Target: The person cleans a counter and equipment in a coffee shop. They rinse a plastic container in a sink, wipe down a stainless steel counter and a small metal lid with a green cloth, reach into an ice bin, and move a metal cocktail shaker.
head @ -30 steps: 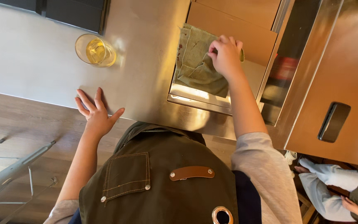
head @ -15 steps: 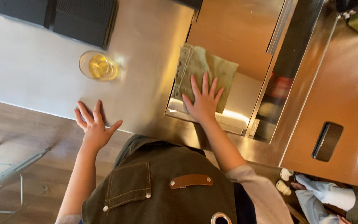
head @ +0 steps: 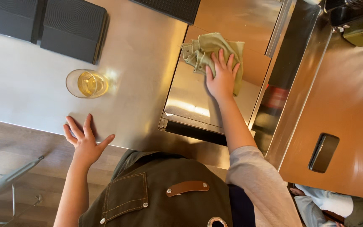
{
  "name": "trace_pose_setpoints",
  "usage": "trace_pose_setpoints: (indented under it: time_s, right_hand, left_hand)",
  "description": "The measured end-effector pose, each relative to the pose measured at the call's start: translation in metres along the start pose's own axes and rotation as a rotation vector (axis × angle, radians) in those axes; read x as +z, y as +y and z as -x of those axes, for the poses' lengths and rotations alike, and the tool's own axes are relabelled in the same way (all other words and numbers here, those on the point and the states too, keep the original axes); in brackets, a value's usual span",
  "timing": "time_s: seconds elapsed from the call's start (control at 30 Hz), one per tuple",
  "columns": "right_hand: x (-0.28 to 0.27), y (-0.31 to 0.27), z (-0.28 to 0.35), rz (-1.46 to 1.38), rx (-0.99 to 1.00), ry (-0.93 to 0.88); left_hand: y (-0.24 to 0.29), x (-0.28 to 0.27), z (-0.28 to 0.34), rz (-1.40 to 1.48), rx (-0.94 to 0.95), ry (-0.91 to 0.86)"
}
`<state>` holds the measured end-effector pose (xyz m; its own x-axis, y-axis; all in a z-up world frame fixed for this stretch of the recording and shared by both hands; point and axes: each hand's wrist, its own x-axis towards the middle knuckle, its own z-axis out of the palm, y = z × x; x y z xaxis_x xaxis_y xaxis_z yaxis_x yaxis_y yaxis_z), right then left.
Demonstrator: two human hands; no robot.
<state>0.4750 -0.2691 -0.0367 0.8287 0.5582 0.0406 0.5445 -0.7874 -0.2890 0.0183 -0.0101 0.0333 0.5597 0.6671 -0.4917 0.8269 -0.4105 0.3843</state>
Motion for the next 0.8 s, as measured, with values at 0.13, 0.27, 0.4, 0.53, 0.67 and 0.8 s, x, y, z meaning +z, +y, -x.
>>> trace_pose_setpoints:
  time_s: [0.13,0.27,0.4,0.53,0.67,0.8]
  right_hand:
    - [-0.027,-0.024,0.052,0.13,-0.069,-0.159]
    - [0.007,-0.005,0.112,0.057,-0.18,-0.046]
    - [0.029,0.012,0.156,-0.243,-0.096,0.148]
    - [0.002,0.058,0.092,-0.514,0.368,0.294]
    - [-0.068,0.065,-0.005,-0.457,0.063,0.397]
    - [-0.11,0.016,-0.066,-0.107,0.078,-0.519]
  left_hand:
    - [0.006,0.015,-0.003,-0.038,-0.012,0.034]
    - [0.044,0.055,0.002,-0.2,0.468,0.335]
    - [0.086,0.111,-0.005,-0.191,0.949,0.33]
    - [0.1,0.116,-0.011,-0.253,1.028,0.294]
    - [0.112,0.093,-0.009,-0.259,1.063,0.243]
    - [0.12,0.078,-0.007,-0.267,1.159,0.231]
